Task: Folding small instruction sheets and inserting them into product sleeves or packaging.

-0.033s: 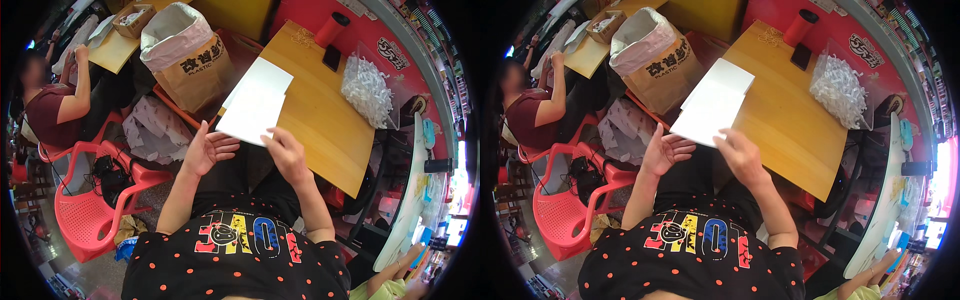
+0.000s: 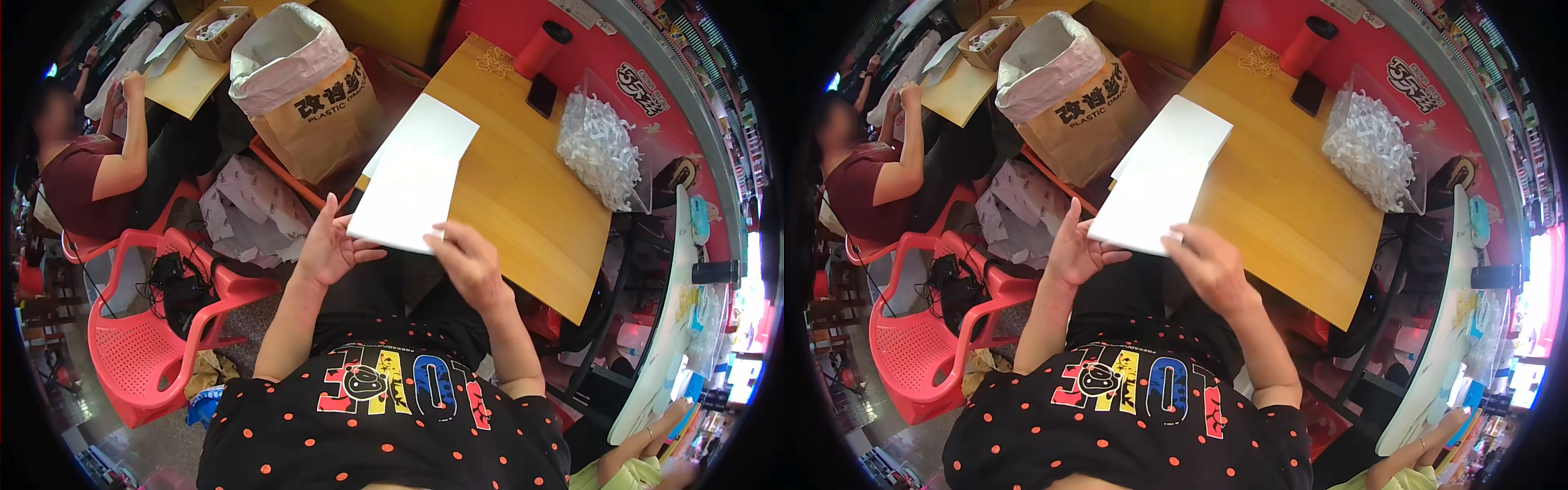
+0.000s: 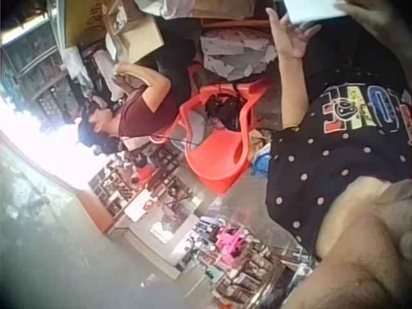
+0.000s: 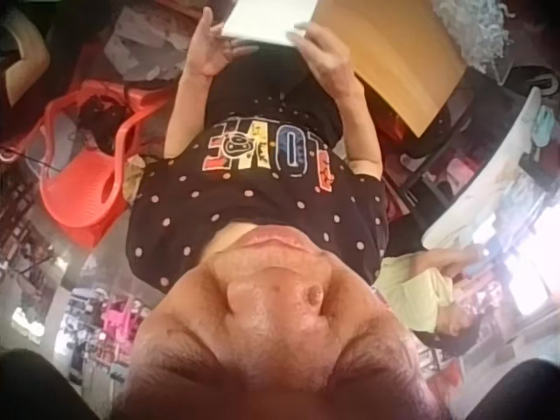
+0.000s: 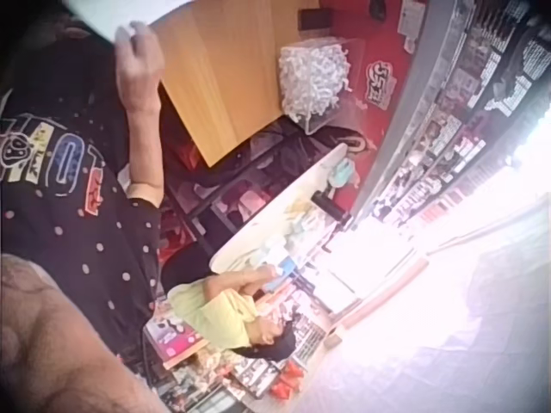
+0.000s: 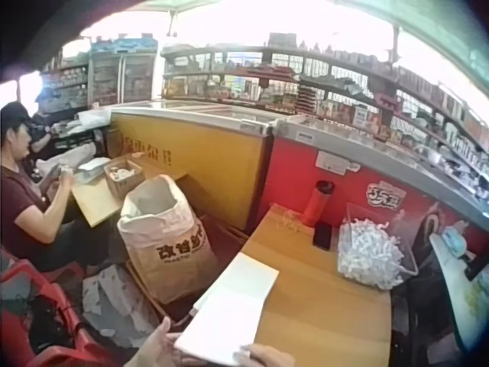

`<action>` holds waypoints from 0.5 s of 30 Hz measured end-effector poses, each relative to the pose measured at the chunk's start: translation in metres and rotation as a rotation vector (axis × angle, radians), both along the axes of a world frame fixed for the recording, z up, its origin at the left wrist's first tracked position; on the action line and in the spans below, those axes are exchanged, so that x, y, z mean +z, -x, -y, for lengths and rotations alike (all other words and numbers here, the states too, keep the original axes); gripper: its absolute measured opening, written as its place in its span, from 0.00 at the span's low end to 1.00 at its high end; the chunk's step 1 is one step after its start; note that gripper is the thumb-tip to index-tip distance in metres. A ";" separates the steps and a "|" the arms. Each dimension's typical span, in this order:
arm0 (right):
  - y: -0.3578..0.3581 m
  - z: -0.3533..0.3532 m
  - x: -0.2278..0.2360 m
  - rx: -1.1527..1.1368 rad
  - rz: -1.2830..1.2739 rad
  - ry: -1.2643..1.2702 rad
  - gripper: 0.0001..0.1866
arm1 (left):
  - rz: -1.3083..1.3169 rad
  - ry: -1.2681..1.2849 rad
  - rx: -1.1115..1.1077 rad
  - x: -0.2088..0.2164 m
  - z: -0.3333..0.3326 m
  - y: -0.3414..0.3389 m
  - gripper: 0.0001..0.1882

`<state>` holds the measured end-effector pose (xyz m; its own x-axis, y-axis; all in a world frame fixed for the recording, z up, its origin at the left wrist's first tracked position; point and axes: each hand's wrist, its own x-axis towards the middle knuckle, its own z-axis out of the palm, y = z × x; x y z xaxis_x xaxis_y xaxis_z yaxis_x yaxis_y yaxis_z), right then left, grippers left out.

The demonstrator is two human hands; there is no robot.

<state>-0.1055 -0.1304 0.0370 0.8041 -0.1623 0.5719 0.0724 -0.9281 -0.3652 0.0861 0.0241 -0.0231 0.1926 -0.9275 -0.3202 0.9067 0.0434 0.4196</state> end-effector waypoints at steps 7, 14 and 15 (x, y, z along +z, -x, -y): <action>0.041 -0.024 0.010 0.182 -0.015 -0.391 0.12 | 0.108 0.008 0.044 0.010 0.005 0.019 0.23; 0.054 -0.014 -0.001 -0.125 0.044 -1.303 0.03 | 0.757 0.052 0.096 0.022 0.003 0.040 0.20; 0.051 -0.011 -0.006 -0.124 0.088 -1.315 0.03 | 0.958 0.116 0.141 0.019 0.002 0.041 0.20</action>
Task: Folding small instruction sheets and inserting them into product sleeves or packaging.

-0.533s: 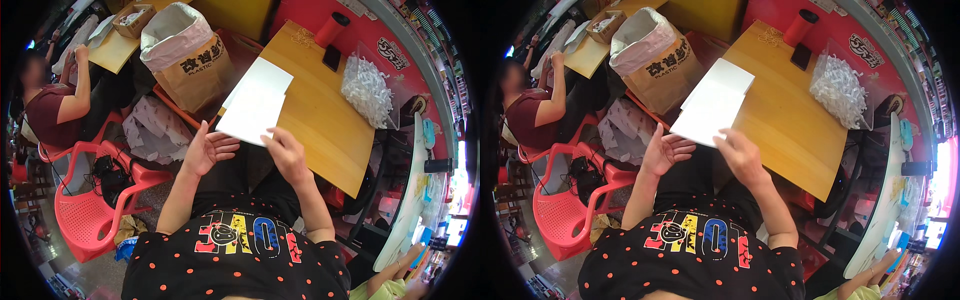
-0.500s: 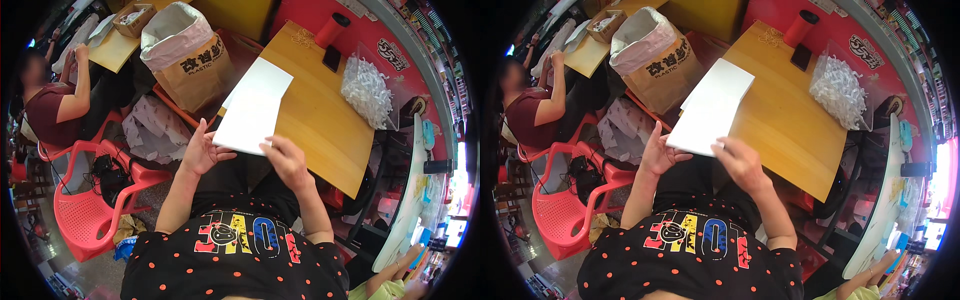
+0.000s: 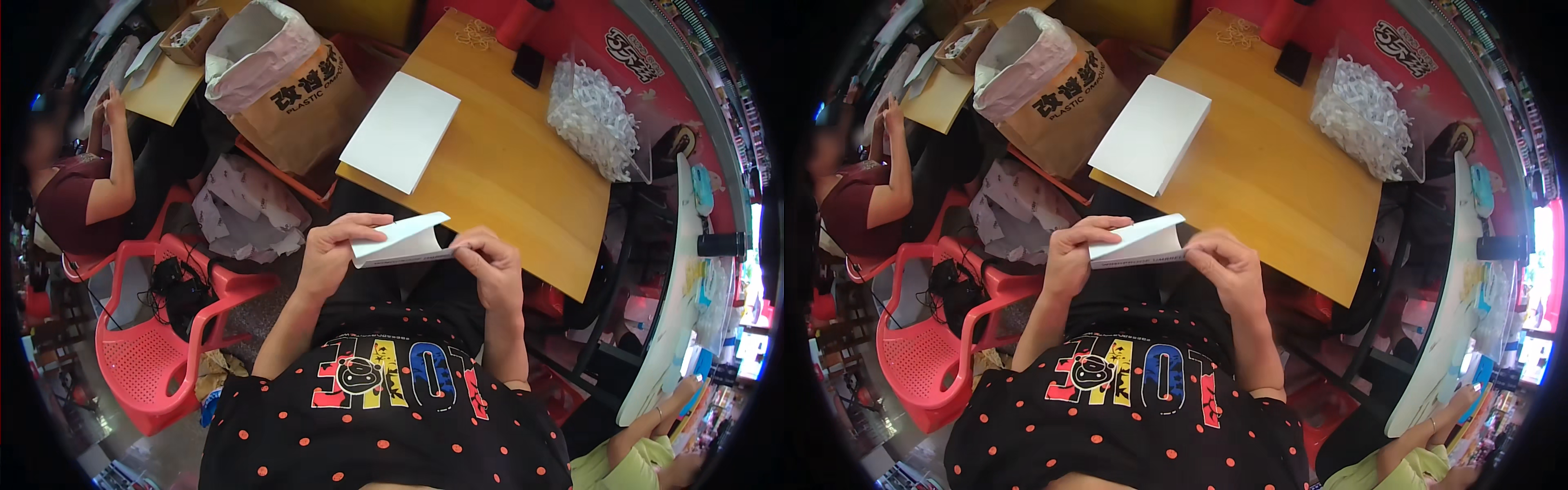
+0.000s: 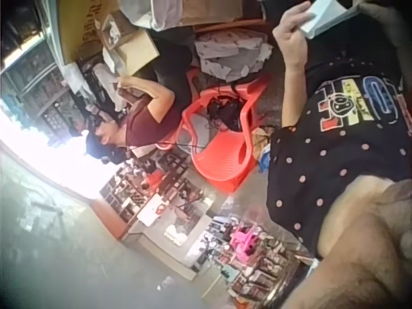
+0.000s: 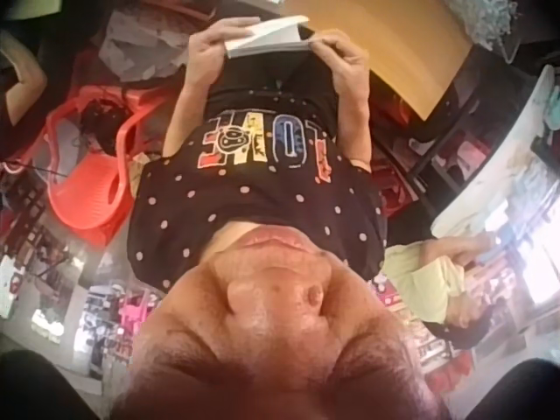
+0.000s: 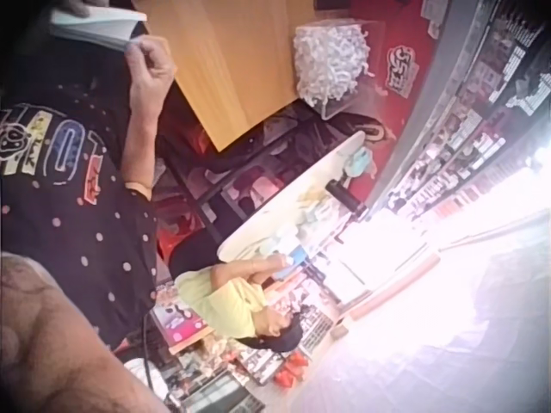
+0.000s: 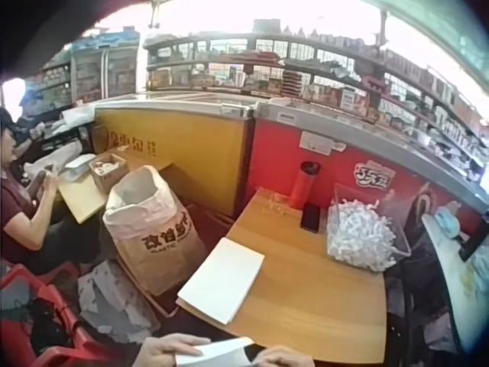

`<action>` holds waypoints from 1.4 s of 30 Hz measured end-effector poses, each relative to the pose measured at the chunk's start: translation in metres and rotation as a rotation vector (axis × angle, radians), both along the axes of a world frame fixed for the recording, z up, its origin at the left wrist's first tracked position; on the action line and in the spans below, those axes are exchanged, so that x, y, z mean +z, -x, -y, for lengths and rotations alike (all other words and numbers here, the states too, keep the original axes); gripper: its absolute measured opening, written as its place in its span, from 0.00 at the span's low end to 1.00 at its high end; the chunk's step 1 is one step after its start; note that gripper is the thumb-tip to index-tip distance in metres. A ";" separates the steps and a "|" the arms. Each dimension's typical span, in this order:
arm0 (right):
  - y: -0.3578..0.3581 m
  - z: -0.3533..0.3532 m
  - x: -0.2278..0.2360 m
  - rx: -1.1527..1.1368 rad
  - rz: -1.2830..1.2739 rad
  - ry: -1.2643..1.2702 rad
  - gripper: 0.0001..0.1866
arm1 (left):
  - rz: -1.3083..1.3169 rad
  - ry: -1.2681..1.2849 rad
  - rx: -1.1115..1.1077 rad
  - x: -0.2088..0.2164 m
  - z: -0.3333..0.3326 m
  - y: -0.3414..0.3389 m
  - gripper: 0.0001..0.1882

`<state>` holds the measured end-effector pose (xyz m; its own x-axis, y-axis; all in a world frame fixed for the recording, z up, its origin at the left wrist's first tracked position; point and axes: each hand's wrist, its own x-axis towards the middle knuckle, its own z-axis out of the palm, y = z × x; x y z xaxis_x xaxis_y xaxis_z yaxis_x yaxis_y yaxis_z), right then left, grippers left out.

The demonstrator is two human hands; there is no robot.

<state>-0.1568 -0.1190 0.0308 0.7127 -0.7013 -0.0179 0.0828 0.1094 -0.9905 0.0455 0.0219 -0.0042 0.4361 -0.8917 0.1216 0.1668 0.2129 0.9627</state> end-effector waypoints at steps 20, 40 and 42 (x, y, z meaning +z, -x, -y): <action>-0.015 0.013 -0.027 -0.192 -0.013 0.187 0.03 | -0.166 -0.345 0.183 0.010 -0.008 0.012 0.13; -0.017 0.013 -0.043 -0.192 0.012 -0.153 0.05 | -0.318 -0.305 0.056 0.000 0.001 0.028 0.12; -0.021 0.013 -0.039 -0.175 0.042 -0.251 0.05 | -0.339 -0.319 0.077 -0.002 0.002 0.028 0.12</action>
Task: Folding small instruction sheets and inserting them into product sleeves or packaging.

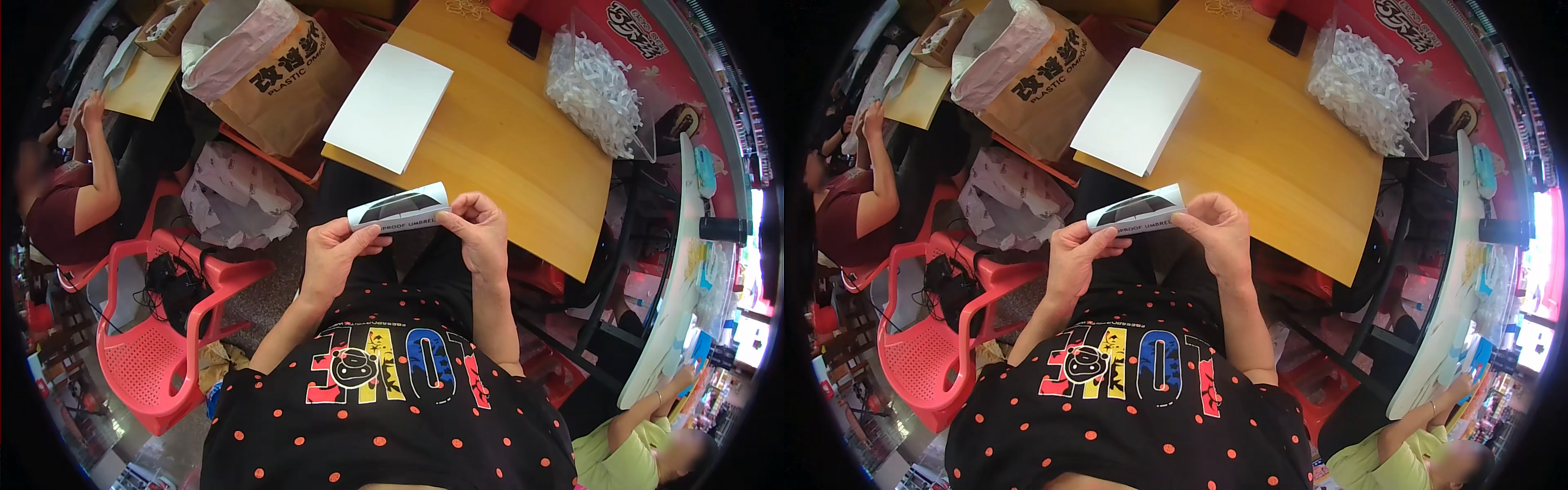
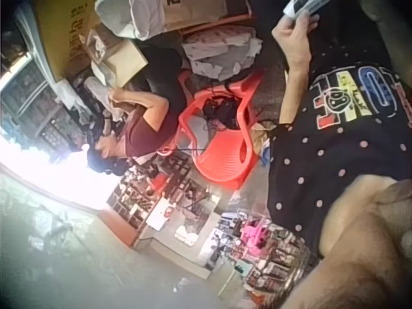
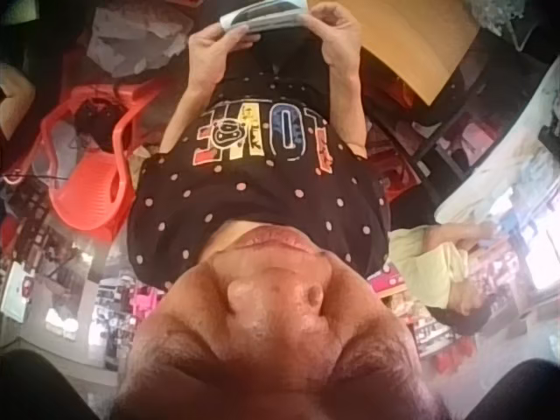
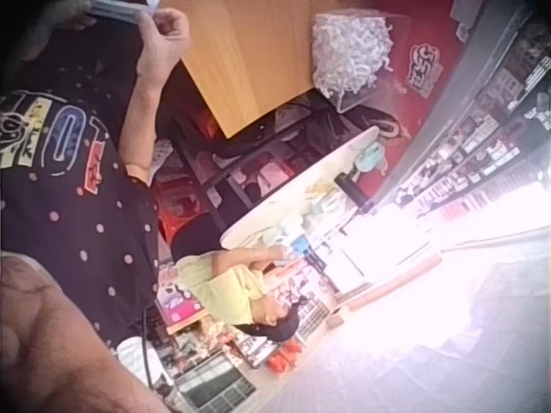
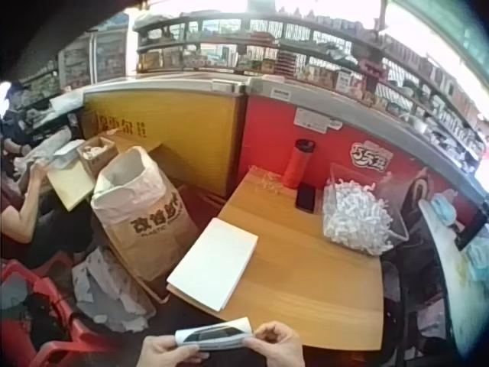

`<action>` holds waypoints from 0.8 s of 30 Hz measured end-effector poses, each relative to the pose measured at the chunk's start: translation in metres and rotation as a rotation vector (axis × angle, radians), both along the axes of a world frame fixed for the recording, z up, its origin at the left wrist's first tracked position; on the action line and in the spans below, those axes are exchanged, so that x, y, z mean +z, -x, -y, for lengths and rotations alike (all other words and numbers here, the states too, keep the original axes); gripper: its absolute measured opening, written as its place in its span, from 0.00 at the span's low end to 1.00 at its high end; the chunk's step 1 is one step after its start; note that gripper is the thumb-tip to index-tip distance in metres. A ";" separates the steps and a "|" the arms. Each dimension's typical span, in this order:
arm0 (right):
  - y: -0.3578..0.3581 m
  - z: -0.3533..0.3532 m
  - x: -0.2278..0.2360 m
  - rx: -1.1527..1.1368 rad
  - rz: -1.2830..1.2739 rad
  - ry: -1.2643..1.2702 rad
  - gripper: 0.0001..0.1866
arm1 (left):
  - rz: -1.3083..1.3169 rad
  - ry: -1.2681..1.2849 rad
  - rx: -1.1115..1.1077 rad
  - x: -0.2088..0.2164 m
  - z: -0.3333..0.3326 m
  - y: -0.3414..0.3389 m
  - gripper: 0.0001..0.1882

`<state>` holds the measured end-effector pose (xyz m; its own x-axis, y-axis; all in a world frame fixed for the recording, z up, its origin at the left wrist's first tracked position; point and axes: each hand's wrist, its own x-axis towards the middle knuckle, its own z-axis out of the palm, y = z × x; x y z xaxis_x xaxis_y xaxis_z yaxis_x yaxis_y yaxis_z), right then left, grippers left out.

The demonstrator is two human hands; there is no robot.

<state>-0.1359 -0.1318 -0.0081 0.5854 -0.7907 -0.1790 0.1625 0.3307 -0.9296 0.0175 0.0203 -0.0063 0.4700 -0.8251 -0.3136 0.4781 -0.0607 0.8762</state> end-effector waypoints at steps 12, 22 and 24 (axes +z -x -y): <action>0.004 0.007 -0.011 0.099 0.047 -0.072 0.05 | -0.171 0.004 -0.012 -0.011 0.001 0.001 0.13; 0.005 0.008 -0.015 0.063 0.018 -0.050 0.04 | -0.473 0.015 -0.002 -0.024 0.005 0.008 0.13; 0.005 0.009 -0.017 0.070 0.025 -0.054 0.04 | -0.448 0.057 -0.012 -0.025 0.004 0.008 0.13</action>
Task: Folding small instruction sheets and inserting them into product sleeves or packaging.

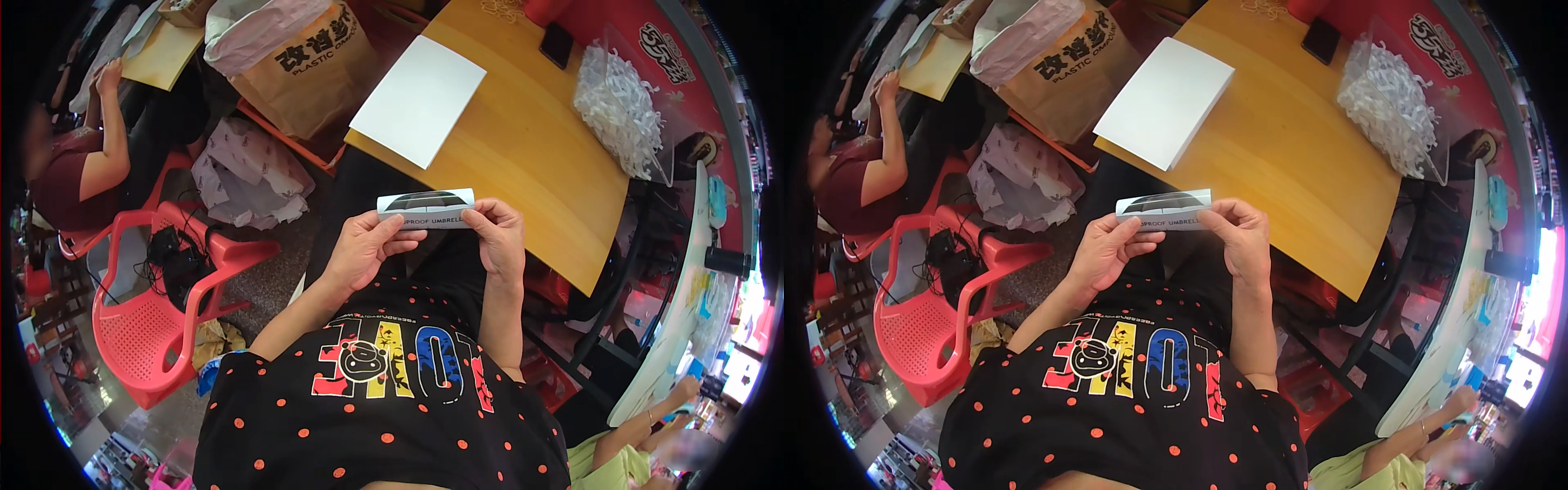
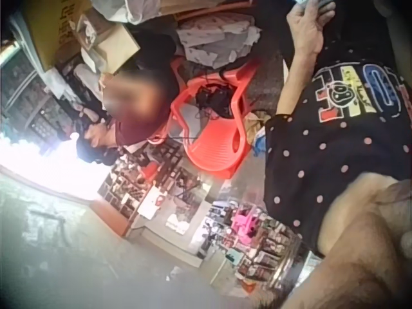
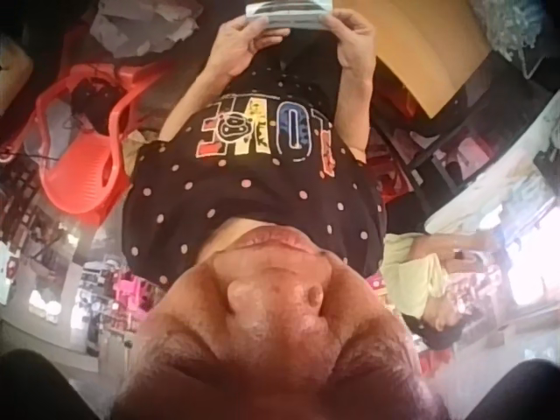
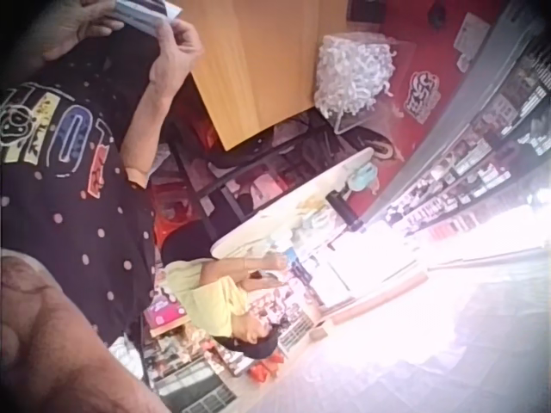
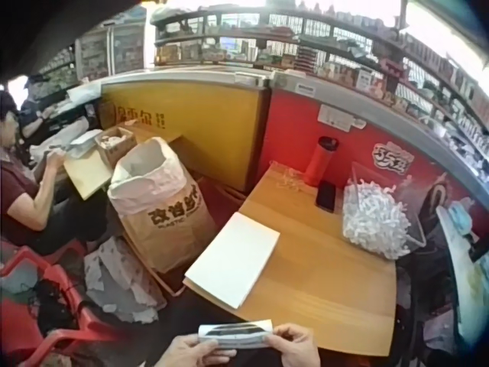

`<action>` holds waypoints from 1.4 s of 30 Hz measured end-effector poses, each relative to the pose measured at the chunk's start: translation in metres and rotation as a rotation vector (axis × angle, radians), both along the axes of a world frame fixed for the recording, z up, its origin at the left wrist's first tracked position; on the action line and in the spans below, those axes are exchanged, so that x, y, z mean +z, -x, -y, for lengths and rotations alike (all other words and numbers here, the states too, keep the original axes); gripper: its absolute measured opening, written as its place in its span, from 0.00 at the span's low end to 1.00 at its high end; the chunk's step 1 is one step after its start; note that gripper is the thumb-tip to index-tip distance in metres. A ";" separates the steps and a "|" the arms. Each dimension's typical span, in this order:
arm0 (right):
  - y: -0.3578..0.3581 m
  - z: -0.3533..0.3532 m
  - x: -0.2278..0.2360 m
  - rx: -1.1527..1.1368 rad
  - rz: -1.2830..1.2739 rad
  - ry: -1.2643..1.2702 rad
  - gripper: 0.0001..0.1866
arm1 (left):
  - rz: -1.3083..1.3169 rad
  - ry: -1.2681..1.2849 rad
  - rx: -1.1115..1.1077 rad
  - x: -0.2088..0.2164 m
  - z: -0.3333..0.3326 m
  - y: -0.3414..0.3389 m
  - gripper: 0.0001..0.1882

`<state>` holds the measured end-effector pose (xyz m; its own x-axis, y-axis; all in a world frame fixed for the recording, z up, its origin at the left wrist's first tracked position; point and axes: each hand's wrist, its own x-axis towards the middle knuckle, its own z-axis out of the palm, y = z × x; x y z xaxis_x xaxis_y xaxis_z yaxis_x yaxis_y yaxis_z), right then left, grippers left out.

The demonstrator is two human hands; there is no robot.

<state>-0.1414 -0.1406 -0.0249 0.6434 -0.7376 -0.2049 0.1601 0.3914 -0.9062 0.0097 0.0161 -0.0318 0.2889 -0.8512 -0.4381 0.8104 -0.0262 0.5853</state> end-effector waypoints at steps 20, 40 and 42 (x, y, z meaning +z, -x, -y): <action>-0.006 -0.009 -0.002 0.031 -0.094 -0.004 0.06 | 0.285 0.060 0.098 -0.002 -0.002 0.001 0.15; -0.011 -0.022 0.003 0.045 -0.012 -0.115 0.08 | 0.304 0.055 0.050 0.004 0.002 0.001 0.13; -0.013 -0.024 0.003 0.022 0.001 -0.114 0.08 | 0.358 0.054 0.044 0.006 0.002 0.002 0.13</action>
